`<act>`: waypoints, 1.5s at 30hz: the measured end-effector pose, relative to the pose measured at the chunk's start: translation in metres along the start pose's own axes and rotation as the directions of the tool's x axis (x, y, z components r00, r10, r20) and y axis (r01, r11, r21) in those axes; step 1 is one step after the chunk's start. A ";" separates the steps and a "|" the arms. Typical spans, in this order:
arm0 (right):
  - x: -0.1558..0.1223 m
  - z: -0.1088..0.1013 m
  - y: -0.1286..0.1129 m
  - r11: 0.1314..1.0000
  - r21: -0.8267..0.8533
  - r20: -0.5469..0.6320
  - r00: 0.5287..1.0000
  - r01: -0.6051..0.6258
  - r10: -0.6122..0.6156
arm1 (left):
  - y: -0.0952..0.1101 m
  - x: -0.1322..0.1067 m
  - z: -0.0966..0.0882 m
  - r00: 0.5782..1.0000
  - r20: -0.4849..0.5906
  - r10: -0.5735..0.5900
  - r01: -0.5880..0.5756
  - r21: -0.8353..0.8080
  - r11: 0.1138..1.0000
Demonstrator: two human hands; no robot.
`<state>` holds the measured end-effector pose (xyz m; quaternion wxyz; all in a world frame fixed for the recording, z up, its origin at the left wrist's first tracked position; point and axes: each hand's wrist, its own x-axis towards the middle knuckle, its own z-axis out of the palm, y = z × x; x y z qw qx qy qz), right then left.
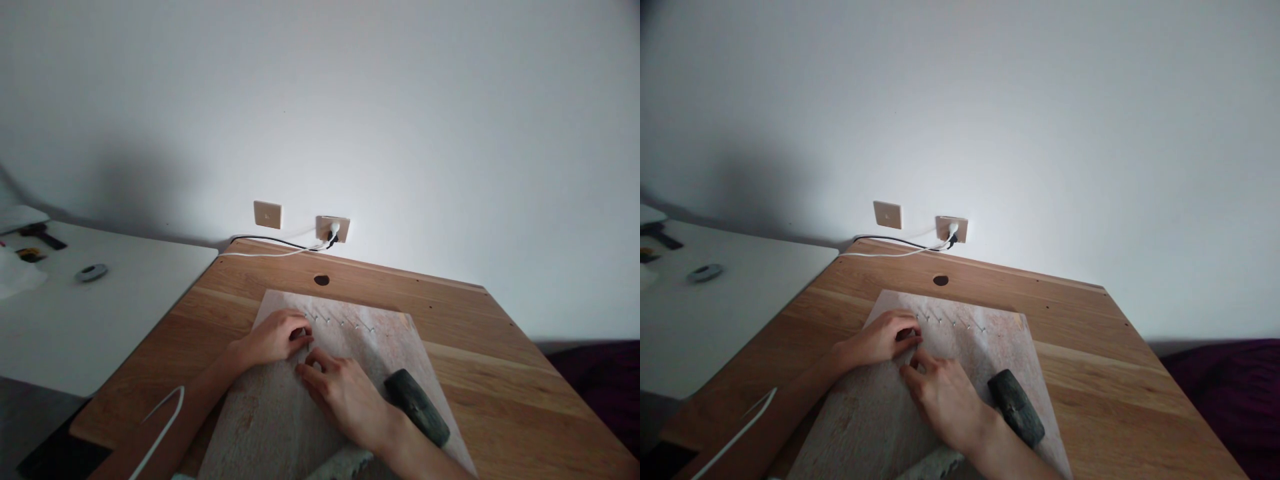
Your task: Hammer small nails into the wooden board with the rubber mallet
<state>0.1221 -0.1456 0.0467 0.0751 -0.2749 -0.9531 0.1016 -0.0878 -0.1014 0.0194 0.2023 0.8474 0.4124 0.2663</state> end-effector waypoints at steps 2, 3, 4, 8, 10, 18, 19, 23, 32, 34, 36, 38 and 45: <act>0.000 0.003 0.001 1.000 -0.002 -0.009 1.000 0.021 -0.021 | -0.001 0.000 0.001 1.000 -0.003 0.000 0.000 -0.002 1.000; 0.000 0.004 0.002 1.000 -0.009 -0.019 0.999 0.026 -0.026 | -0.001 0.000 0.001 1.000 -0.005 0.002 -0.002 -0.002 1.000; 0.000 0.005 0.002 0.999 -0.022 -0.029 0.999 0.026 -0.026 | 0.000 0.000 0.001 1.000 -0.007 0.004 -0.004 0.000 1.000; 0.000 0.007 0.004 0.996 -0.080 -0.065 0.997 -0.045 0.040 | 0.001 0.000 0.000 1.000 -0.017 -0.005 0.005 0.010 1.000; 0.001 0.006 0.004 0.993 -0.084 -0.083 0.994 -0.081 0.074 | 0.001 0.000 0.000 1.000 -0.016 -0.022 0.022 0.011 1.000; 0.001 0.004 0.004 0.987 -0.043 -0.062 0.986 -0.155 0.153 | 0.002 0.000 0.000 1.000 -0.012 -0.028 0.029 0.016 0.999; 0.001 0.004 0.004 0.986 -0.042 -0.059 0.986 -0.159 0.156 | 0.002 0.000 0.000 0.999 -0.010 -0.031 0.031 0.016 0.999; 0.002 0.006 0.005 0.984 -0.051 -0.042 0.985 -0.170 0.168 | 0.001 -0.001 0.001 1.000 -0.006 -0.030 0.030 0.022 0.999; 0.001 0.007 0.006 0.989 -0.029 -0.082 0.986 -0.145 0.142 | 0.003 -0.001 0.000 0.999 -0.016 -0.037 0.037 0.007 0.999; 0.001 0.008 0.007 0.991 -0.019 -0.098 0.986 -0.135 0.132 | 0.004 -0.001 -0.001 0.999 -0.006 -0.042 0.042 0.009 0.999; 0.001 0.010 0.008 0.992 -0.019 -0.110 0.987 -0.123 0.120 | 0.004 0.000 -0.001 0.999 0.005 -0.054 0.053 0.014 0.998; 0.001 0.011 0.009 0.993 -0.022 -0.120 0.986 -0.114 0.111 | 0.004 0.000 -0.001 0.998 0.009 -0.064 0.064 0.018 0.998; 0.001 0.011 0.007 0.994 -0.024 -0.152 0.983 -0.109 0.104 | 0.005 0.000 -0.001 0.999 -0.005 -0.045 0.045 0.018 0.999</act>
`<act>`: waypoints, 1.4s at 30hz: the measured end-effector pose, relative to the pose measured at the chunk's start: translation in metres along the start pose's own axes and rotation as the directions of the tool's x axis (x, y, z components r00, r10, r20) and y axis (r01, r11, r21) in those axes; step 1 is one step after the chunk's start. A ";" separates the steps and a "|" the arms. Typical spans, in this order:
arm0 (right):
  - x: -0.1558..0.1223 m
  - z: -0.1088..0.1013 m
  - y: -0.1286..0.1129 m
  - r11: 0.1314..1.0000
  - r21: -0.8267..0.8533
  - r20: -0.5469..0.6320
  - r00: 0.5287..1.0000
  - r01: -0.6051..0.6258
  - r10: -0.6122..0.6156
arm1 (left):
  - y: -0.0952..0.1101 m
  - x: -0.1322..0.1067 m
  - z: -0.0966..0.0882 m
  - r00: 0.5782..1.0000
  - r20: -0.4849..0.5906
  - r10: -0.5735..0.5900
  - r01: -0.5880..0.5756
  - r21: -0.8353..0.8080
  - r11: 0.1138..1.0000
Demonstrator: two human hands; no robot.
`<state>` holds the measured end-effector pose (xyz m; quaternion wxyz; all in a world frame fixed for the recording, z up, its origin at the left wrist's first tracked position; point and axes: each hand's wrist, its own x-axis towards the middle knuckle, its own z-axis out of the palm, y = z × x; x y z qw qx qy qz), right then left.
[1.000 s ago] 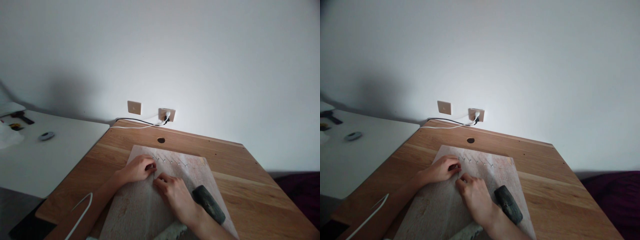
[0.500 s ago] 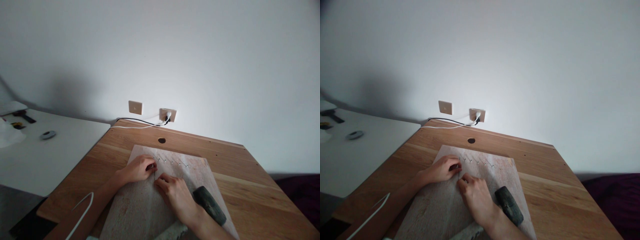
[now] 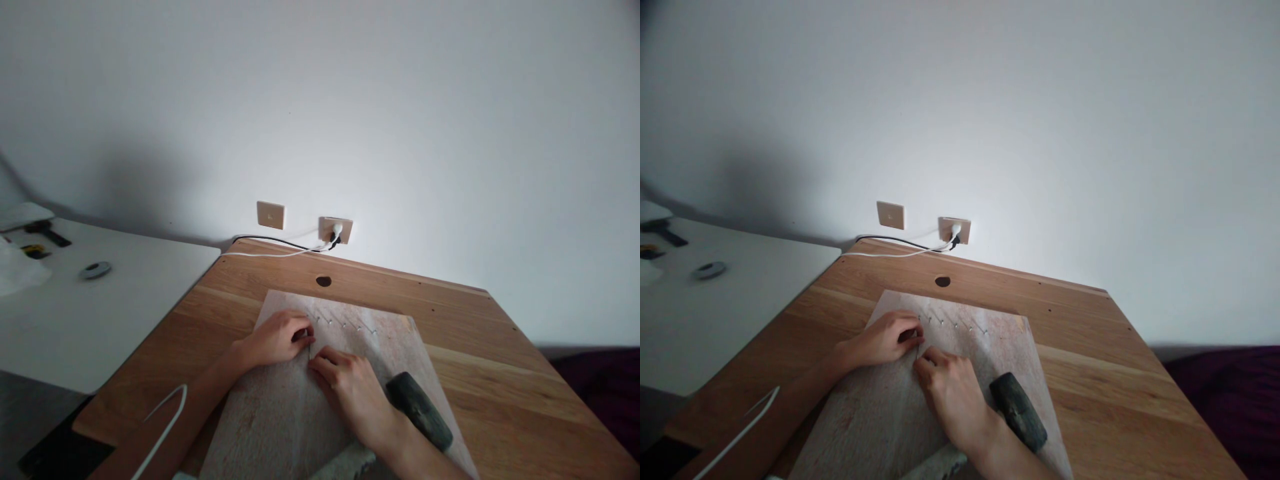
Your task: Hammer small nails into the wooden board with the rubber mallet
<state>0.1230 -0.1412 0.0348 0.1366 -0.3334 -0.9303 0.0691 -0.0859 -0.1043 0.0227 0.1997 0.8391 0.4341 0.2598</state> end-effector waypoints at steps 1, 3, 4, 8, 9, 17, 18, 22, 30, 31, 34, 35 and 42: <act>0.000 0.000 0.000 1.000 -0.001 -0.004 1.000 0.001 -0.001 | 0.000 0.000 0.000 1.000 -0.003 0.004 -0.004 0.000 1.000; 0.000 0.001 0.001 1.000 -0.003 -0.014 1.000 0.002 -0.003 | 0.001 0.000 -0.001 1.000 -0.008 0.005 -0.005 0.000 1.000; 0.001 0.001 0.001 1.000 -0.002 -0.018 1.000 0.004 -0.004 | 0.002 0.000 -0.001 1.000 -0.008 0.004 -0.004 0.001 1.000; 0.001 0.001 -0.001 1.000 0.024 -0.071 0.997 0.015 -0.013 | 0.000 0.000 0.001 1.000 -0.012 0.002 -0.002 0.009 1.000; 0.001 -0.001 -0.002 0.999 0.035 -0.105 0.994 0.031 -0.027 | -0.002 0.000 0.001 1.000 -0.028 -0.003 0.003 0.003 1.000; -0.007 -0.009 -0.013 0.867 -0.040 -0.324 0.814 0.498 -0.482 | -0.016 0.004 0.005 0.947 -0.306 -0.101 0.118 0.037 0.992; -0.008 -0.009 -0.014 0.863 -0.053 -0.334 0.805 0.503 -0.490 | -0.016 0.004 0.005 0.947 -0.303 -0.104 0.126 0.054 0.991; -0.006 -0.008 -0.015 0.864 -0.080 -0.345 0.799 0.498 -0.492 | -0.015 0.004 0.004 0.969 -0.232 -0.084 0.105 0.081 0.991; -0.005 -0.010 -0.014 0.848 -0.085 -0.359 0.778 0.523 -0.516 | -0.016 0.004 0.003 0.983 -0.180 -0.041 0.054 0.066 0.996; -0.005 -0.010 -0.014 0.847 -0.088 -0.356 0.778 0.524 -0.518 | -0.016 0.004 0.003 0.983 -0.179 -0.041 0.055 0.071 0.996; -0.005 -0.010 -0.014 0.848 -0.084 -0.344 0.783 0.523 -0.518 | -0.015 0.004 0.003 0.983 -0.177 -0.038 0.054 0.084 0.995; -0.005 -0.010 -0.014 0.850 -0.082 -0.343 0.785 0.521 -0.515 | -0.015 0.004 0.002 0.984 -0.178 -0.034 0.050 0.088 0.995; -0.007 -0.010 -0.015 0.860 -0.079 -0.319 0.804 0.505 -0.501 | -0.011 0.004 0.002 0.983 -0.183 0.030 0.010 0.218 0.976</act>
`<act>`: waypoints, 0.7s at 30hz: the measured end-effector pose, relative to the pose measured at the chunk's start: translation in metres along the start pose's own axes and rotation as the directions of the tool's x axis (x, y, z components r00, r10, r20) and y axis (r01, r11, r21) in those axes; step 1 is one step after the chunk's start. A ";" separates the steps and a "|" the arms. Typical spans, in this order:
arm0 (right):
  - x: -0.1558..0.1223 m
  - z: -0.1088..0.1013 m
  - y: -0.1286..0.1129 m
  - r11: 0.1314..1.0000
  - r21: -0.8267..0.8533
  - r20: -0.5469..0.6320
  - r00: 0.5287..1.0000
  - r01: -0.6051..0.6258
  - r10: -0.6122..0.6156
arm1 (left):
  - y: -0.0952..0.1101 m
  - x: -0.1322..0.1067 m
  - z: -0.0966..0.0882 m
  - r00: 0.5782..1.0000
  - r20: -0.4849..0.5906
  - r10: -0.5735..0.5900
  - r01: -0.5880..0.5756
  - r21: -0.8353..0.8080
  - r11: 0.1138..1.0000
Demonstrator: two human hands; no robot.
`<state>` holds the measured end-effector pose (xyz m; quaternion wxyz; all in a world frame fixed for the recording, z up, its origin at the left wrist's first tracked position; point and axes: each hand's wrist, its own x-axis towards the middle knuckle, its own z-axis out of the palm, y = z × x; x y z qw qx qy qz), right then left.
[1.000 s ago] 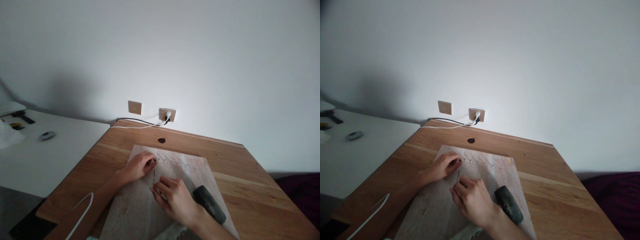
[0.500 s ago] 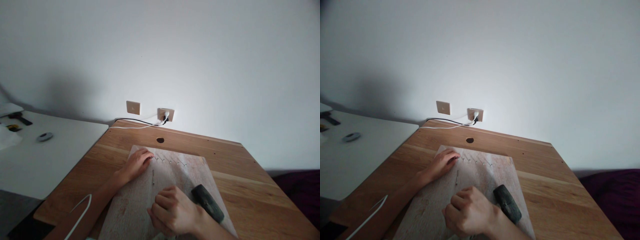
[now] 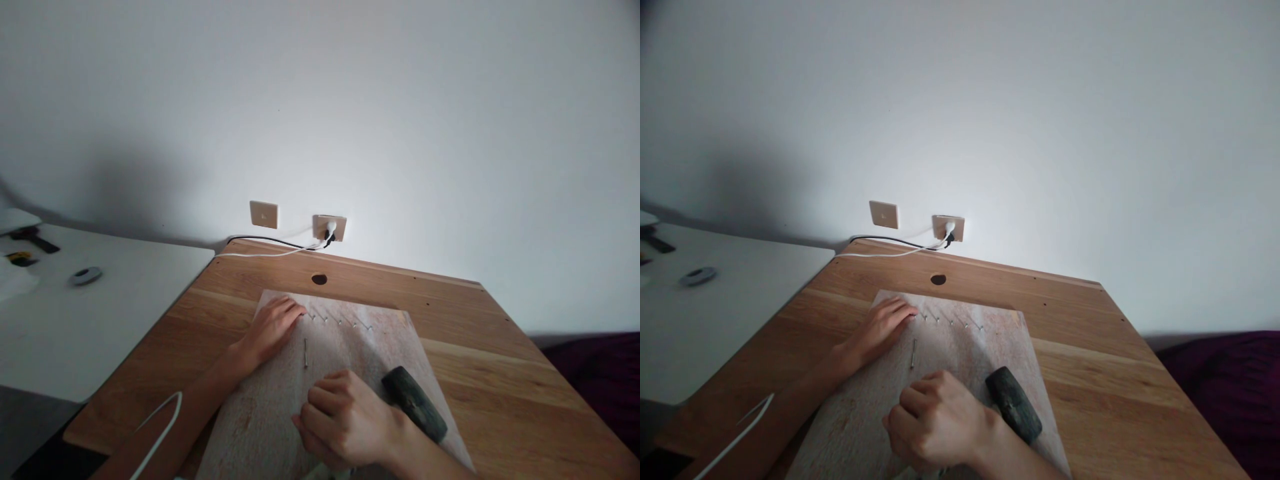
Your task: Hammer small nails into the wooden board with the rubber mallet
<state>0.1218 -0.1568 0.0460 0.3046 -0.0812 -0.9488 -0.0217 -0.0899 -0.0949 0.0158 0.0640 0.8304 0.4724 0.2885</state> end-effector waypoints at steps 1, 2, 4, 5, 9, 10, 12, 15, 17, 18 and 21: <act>0.000 0.000 0.000 1.000 -0.001 0.002 1.000 0.001 -0.001 | 0.000 0.000 0.000 1.000 -0.004 0.003 -0.003 0.016 1.000; 0.000 0.000 0.000 1.000 -0.002 0.005 1.000 0.004 -0.004 | 0.001 0.000 0.000 1.000 -0.007 0.003 -0.003 0.024 1.000; 0.000 0.000 0.001 1.000 -0.001 0.003 1.000 0.005 -0.005 | 0.001 0.000 0.000 1.000 -0.004 -0.002 0.002 0.035 0.999; 0.000 0.000 0.001 1.000 0.001 0.001 1.000 0.003 -0.003 | 0.002 0.000 0.000 1.000 0.001 -0.005 0.004 0.042 0.999; 0.000 0.000 0.001 1.000 -0.008 0.011 1.000 -0.008 0.008 | 0.003 -0.001 0.000 1.000 0.023 -0.007 0.006 0.075 0.997; 0.000 0.000 0.000 1.000 -0.012 0.012 1.000 -0.006 0.006 | 0.003 -0.001 0.000 1.000 0.028 -0.008 0.006 0.086 0.996; 0.001 0.000 0.000 1.000 -0.015 0.004 1.000 0.000 0.000 | 0.003 -0.001 0.001 0.999 0.033 -0.013 0.009 0.117 0.993; 0.002 0.000 0.000 1.000 -0.016 -0.007 1.000 0.012 -0.012 | 0.002 0.000 0.002 0.999 0.038 -0.023 0.017 0.149 0.989; 0.002 0.000 0.000 1.000 -0.014 0.000 1.000 0.008 -0.008 | 0.002 0.000 0.002 0.999 0.036 -0.023 0.018 0.141 0.990; 0.002 -0.001 0.000 1.000 -0.013 0.005 1.000 0.007 -0.007 | 0.002 0.000 0.002 0.999 0.034 -0.024 0.019 0.134 0.991; 0.002 -0.001 0.000 1.000 -0.009 0.009 1.000 -0.001 0.001 | 0.003 0.000 0.002 0.999 0.034 -0.028 0.024 0.123 0.992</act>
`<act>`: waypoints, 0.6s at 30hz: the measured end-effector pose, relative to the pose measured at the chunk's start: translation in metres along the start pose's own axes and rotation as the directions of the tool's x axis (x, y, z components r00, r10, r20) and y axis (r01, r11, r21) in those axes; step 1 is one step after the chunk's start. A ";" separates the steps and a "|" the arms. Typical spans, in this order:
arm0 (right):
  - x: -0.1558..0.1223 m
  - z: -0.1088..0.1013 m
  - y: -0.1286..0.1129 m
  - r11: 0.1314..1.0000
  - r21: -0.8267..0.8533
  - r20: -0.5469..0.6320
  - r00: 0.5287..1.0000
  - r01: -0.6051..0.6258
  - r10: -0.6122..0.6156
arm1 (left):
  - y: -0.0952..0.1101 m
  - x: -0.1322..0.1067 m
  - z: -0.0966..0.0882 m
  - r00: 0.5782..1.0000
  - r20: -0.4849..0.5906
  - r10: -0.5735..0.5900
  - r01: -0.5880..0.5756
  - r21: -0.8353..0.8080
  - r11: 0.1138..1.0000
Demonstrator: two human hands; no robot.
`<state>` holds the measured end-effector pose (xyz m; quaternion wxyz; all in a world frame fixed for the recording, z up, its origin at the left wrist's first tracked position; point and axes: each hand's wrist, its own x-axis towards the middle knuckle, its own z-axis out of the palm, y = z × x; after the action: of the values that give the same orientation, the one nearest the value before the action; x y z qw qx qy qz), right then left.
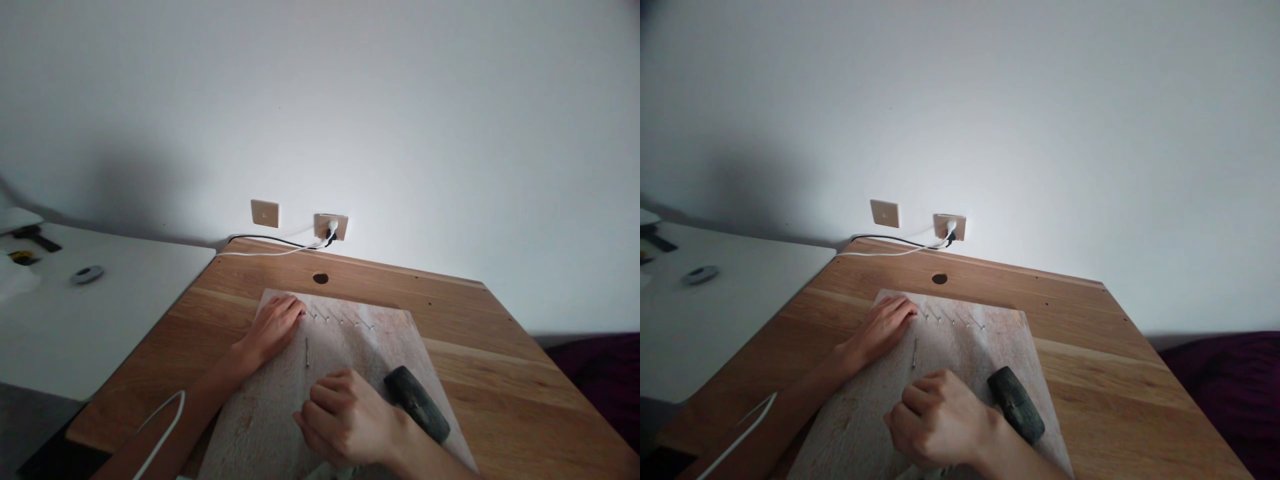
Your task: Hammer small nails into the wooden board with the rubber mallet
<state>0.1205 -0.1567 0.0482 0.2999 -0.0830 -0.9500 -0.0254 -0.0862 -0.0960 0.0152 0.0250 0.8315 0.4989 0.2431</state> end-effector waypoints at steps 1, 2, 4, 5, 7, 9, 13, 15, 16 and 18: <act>0.000 0.000 0.000 1.000 0.001 -0.002 1.000 -0.002 0.002 | 0.000 0.000 0.000 1.000 0.001 -0.004 0.004 -0.002 1.000; 0.000 0.000 0.000 1.000 0.003 -0.004 1.000 -0.004 0.004 | 0.000 0.000 0.000 1.000 0.000 -0.008 0.008 -0.006 1.000; 0.000 0.001 0.000 1.000 0.006 0.000 1.000 -0.007 0.007 | 0.001 0.000 0.000 1.000 -0.007 -0.019 0.019 -0.022 1.000; -0.001 0.001 0.000 1.000 0.007 0.006 1.000 -0.008 0.008 | 0.001 0.001 0.001 1.000 -0.010 -0.025 0.025 -0.030 0.999; -0.001 0.001 0.000 1.000 0.010 0.016 1.000 -0.013 0.013 | 0.001 0.001 0.000 0.999 -0.008 -0.033 0.032 -0.037 0.999; -0.002 0.001 0.000 1.000 0.011 0.025 0.999 -0.021 0.020 | 0.001 0.001 0.000 0.999 -0.007 -0.032 0.032 -0.035 0.999; -0.002 0.002 0.000 1.000 0.006 0.024 0.999 -0.026 0.026 | 0.001 0.001 -0.001 0.999 0.007 -0.052 0.052 -0.059 0.997; -0.002 0.002 0.000 1.000 0.007 0.023 0.999 -0.024 0.023 | 0.001 0.000 -0.001 0.998 0.000 -0.060 0.059 -0.086 0.995; -0.002 0.002 0.000 1.000 0.007 0.025 0.999 -0.022 0.022 | 0.001 -0.001 -0.001 0.998 -0.009 -0.057 0.056 -0.096 0.994; -0.002 0.002 0.000 1.000 0.002 0.033 0.999 -0.020 0.020 | 0.001 -0.001 -0.001 0.999 -0.022 -0.038 0.035 -0.107 0.994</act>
<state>0.1209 -0.1569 0.0450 0.2846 -0.0927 -0.9539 -0.0198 -0.0858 -0.0979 0.0156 0.0677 0.8167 0.5007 0.2787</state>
